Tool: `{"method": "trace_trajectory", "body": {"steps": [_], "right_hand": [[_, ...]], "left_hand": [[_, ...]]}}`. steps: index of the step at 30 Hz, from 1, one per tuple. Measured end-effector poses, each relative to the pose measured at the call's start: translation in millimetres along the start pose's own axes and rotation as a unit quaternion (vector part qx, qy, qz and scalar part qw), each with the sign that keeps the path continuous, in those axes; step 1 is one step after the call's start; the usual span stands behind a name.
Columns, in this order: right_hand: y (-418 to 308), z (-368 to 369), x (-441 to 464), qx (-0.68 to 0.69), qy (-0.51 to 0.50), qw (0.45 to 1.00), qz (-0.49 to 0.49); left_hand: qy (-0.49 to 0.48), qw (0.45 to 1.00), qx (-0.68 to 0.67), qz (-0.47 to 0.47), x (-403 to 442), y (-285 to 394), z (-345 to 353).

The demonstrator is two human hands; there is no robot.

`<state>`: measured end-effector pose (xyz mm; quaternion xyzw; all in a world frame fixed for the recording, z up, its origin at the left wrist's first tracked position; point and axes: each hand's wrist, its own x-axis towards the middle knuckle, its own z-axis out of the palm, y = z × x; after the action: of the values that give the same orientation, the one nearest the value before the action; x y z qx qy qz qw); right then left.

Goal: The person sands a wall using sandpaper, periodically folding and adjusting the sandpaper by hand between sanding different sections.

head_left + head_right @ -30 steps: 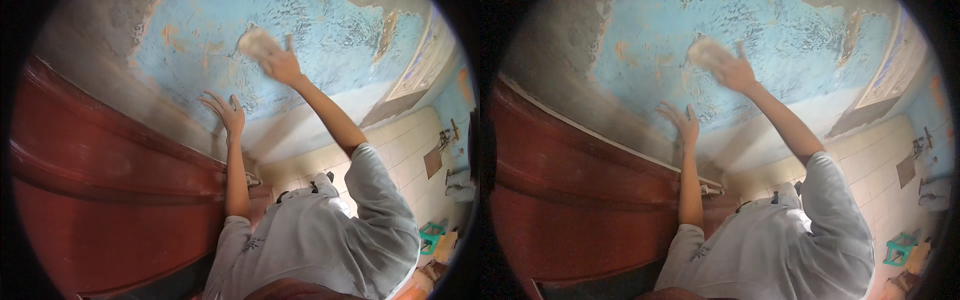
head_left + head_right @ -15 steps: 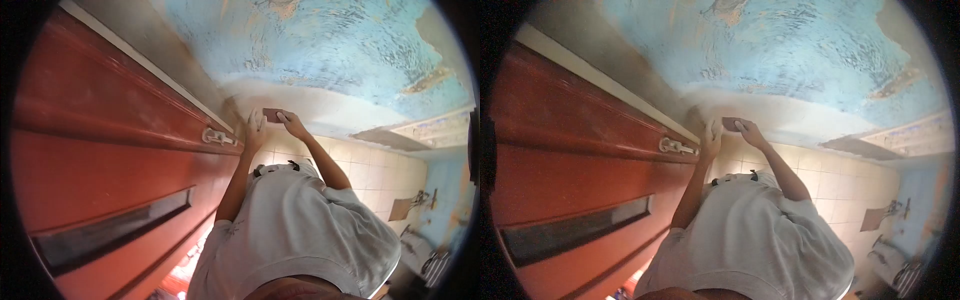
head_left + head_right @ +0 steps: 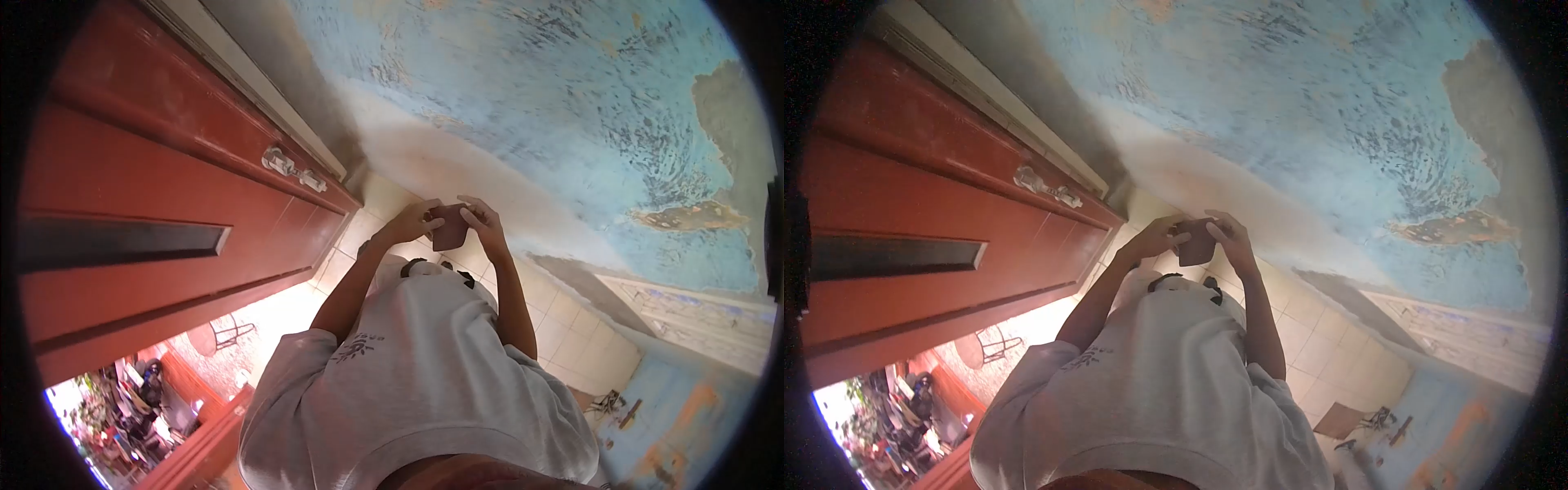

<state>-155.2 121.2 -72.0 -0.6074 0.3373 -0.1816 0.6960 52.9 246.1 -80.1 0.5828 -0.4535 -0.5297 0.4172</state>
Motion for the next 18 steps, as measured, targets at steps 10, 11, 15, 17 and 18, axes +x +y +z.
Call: {"method": "trace_trajectory", "body": {"steps": [10,11,15,17,18], "right_hand": [[37,-34,-13,0.09,0.085,0.992,-0.037],[40,-39,-16,0.058,0.094,0.993,-0.047],[41,-65,-23,-0.044,0.117,0.99,-0.062],[49,-72,-23,-0.065,0.105,0.99,-0.063],[53,-73,-19,-0.093,0.119,0.984,-0.094]], "left_hand": [[0.063,0.823,-0.557,0.092,-1,1,115],[0.033,0.801,-0.584,0.126,0,-2,125],[0.145,0.834,-0.52,0.115,22,3,163],[0.276,0.904,-0.325,0.007,39,-12,161],[0.301,0.88,-0.365,0.041,49,-22,152]]}}
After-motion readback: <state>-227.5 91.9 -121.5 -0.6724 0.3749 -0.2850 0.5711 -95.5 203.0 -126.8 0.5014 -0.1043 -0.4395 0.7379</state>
